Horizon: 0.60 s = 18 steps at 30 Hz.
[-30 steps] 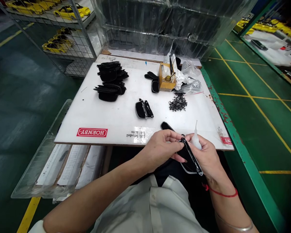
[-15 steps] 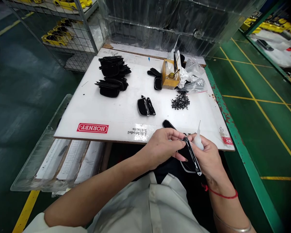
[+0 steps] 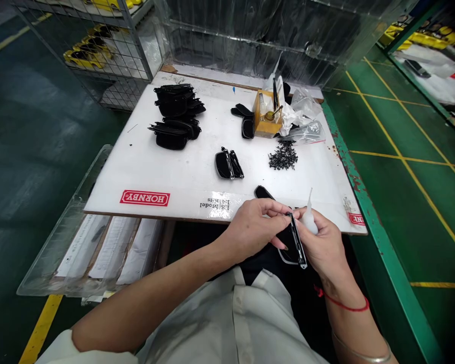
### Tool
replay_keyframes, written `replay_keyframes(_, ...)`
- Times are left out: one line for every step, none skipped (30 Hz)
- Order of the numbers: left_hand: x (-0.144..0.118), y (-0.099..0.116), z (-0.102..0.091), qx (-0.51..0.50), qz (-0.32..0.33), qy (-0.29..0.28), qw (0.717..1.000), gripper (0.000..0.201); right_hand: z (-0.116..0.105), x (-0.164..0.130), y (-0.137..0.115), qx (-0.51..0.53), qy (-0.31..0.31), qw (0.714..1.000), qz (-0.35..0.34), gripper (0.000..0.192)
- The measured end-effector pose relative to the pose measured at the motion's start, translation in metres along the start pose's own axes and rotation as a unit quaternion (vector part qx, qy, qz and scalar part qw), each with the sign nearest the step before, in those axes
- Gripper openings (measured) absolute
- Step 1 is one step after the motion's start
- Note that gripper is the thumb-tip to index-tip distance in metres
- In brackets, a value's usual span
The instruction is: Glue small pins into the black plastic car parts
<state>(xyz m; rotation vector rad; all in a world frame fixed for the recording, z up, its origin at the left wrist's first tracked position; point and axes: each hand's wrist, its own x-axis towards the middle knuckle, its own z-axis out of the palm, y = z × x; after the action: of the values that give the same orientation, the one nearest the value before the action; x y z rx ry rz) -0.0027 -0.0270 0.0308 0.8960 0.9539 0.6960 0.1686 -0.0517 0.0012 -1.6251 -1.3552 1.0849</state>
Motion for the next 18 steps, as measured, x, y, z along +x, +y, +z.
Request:
replay_keyframes(0.000, 0.000, -0.001, 0.010, 0.007, 0.002, 1.000, 0.018, 0.000, -0.001, -0.001, 0.004, 0.001, 1.000, -0.001, 0.019)
replay_keyframes(0.000, -0.001, -0.001, 0.015, 0.011, 0.005, 1.000, 0.019, 0.000, -0.002, -0.002, 0.009, 0.004, 1.000, -0.001, 0.018)
replay_keyframes(0.000, -0.001, -0.001, 0.017, 0.015, 0.008, 1.000, 0.019, 0.000, -0.003, -0.004, 0.014, 0.010, 1.000, -0.001, 0.019)
replay_keyframes(0.000, -0.001, -0.002, 0.018, 0.017, 0.012, 1.000, 0.020, 0.000, -0.005, -0.005, 0.020, 0.017, 1.000, 0.000, 0.020)
replay_keyframes(0.000, -0.001, -0.002, 0.019, 0.020, 0.014, 1.000, 0.020, 0.000, -0.008, -0.006, 0.024, 0.024, 0.999, 0.001, 0.021)
replay_keyframes(-0.001, 0.000, -0.002, 0.020, 0.022, 0.015, 0.999, 0.020, -0.001, -0.010, -0.007, 0.023, 0.028, 0.999, 0.002, 0.023)
replay_keyframes(-0.001, 0.000, -0.002, 0.021, 0.022, 0.016, 0.999, 0.020, -0.002, -0.013, -0.008, 0.016, 0.030, 0.999, 0.002, 0.024)
replay_keyframes(-0.001, 0.000, -0.002, 0.023, 0.022, 0.017, 0.999, 0.020, -0.003, -0.016, -0.009, 0.003, 0.031, 1.000, 0.001, 0.025)
replay_keyframes(-0.001, 0.001, -0.001, 0.025, 0.020, 0.017, 0.999, 0.020, -0.003, -0.019, -0.010, -0.012, 0.031, 0.999, 0.000, 0.025)
replay_keyframes(-0.001, 0.001, -0.001, 0.026, 0.016, 0.018, 0.999, 0.019, -0.004, -0.021, -0.011, -0.028, 0.030, 0.999, -0.003, 0.025)
replay_keyframes(-0.001, 0.001, -0.001, 0.028, 0.013, 0.019, 0.999, 0.019, -0.004, -0.023, -0.012, -0.039, 0.030, 0.999, -0.005, 0.025)
replay_keyframes(-0.001, 0.001, -0.001, 0.031, 0.012, 0.020, 0.999, 0.018, -0.004, -0.025, -0.012, -0.047, 0.031, 0.998, -0.008, 0.025)
replay_keyframes(-0.001, 0.001, -0.001, 0.034, 0.012, 0.021, 0.999, 0.018, -0.003, -0.026, -0.013, -0.051, 0.033, 0.998, -0.010, 0.026)
replay_keyframes(-0.001, 0.000, 0.000, 0.036, 0.016, 0.021, 0.999, 0.018, -0.002, -0.027, -0.014, -0.053, 0.036, 0.998, -0.012, 0.026)
replay_keyframes(-0.001, 0.000, 0.000, 0.038, 0.021, 0.020, 0.999, 0.018, -0.002, -0.027, -0.015, -0.055, 0.038, 0.998, -0.013, 0.026)
replay_keyframes(-0.001, -0.001, 0.000, 0.041, 0.025, 0.020, 0.999, 0.017, -0.001, -0.028, -0.015, -0.056, 0.040, 0.998, -0.012, 0.025)
replay_keyframes(-0.001, -0.001, 0.000, 0.044, 0.029, 0.020, 0.998, 0.017, 0.000, -0.028, -0.016, -0.058, 0.041, 0.997, -0.010, 0.025)
replay_keyframes(-0.001, -0.002, 0.000, 0.046, 0.029, 0.023, 0.998, 0.017, 0.001, -0.028, -0.017, -0.061, 0.041, 0.997, -0.008, 0.025)
